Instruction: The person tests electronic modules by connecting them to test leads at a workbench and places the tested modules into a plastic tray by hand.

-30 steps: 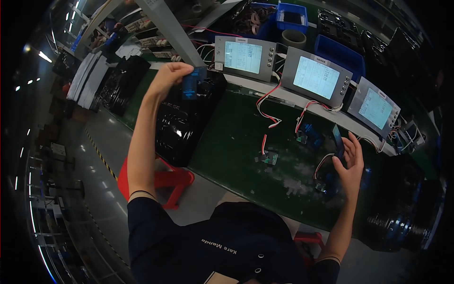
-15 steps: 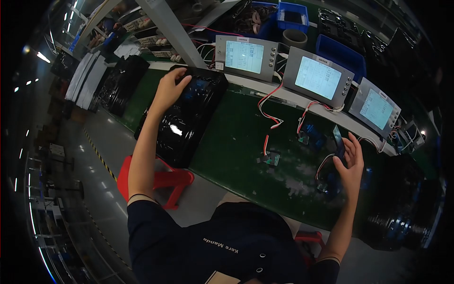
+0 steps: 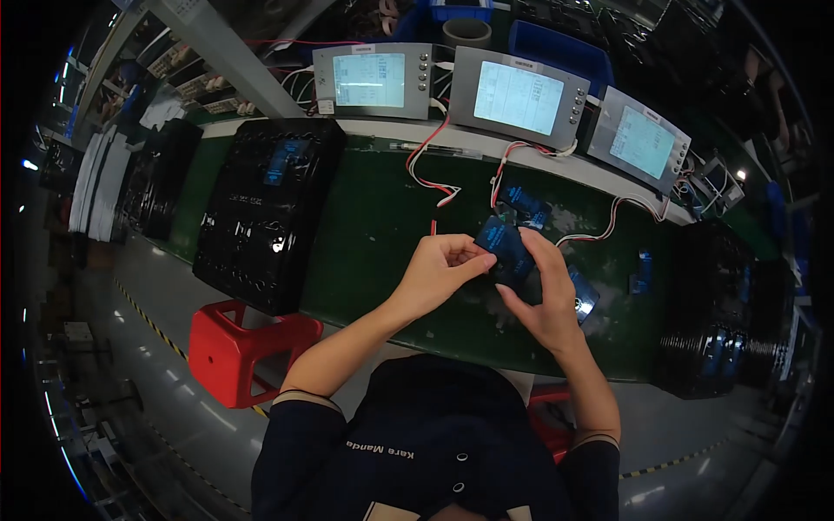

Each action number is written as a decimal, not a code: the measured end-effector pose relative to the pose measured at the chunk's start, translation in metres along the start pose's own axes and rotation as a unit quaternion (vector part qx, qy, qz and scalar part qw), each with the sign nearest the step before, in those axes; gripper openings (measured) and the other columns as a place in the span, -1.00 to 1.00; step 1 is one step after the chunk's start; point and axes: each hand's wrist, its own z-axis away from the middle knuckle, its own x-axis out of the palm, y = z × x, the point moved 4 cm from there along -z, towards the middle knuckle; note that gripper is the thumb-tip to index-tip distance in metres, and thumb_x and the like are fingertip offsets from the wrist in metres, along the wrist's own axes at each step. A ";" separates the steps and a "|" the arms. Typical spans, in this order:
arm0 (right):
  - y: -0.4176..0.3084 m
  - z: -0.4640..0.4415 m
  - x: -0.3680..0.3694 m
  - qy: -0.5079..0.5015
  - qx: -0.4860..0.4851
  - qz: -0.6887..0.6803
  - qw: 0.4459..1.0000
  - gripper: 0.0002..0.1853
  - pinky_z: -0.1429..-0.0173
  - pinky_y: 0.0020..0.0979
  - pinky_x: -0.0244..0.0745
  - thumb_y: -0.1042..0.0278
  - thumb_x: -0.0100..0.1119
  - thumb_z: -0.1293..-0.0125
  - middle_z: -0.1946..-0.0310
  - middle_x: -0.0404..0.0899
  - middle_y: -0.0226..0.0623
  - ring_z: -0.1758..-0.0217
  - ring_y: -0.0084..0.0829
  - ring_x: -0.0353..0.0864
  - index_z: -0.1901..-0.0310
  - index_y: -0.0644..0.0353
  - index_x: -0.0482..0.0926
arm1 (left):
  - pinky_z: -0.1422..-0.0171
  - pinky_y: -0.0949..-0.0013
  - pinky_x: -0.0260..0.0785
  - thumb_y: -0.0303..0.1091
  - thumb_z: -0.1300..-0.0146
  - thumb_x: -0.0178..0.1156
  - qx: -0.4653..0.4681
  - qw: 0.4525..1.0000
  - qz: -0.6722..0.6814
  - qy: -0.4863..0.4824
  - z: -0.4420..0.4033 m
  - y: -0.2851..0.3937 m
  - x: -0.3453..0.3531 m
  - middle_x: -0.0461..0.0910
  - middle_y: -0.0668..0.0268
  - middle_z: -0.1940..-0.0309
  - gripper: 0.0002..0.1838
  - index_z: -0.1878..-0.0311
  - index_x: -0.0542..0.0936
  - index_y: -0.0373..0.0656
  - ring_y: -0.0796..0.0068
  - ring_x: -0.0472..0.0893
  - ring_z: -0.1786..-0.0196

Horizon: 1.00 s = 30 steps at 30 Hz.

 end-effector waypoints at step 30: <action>0.017 0.007 0.055 -0.082 -0.006 0.041 0.996 -0.66 -0.35 0.03 0.28 0.47 0.42 0.01 -0.20 0.37 0.02 -0.25 0.09 0.36 0.12 0.19 0.66 | 0.05 0.25 0.33 -0.41 -0.03 0.35 0.375 0.690 -0.614 0.077 0.051 -0.018 -0.013 0.58 0.22 -0.03 -0.64 0.06 0.62 -0.31 0.22 0.52 -0.04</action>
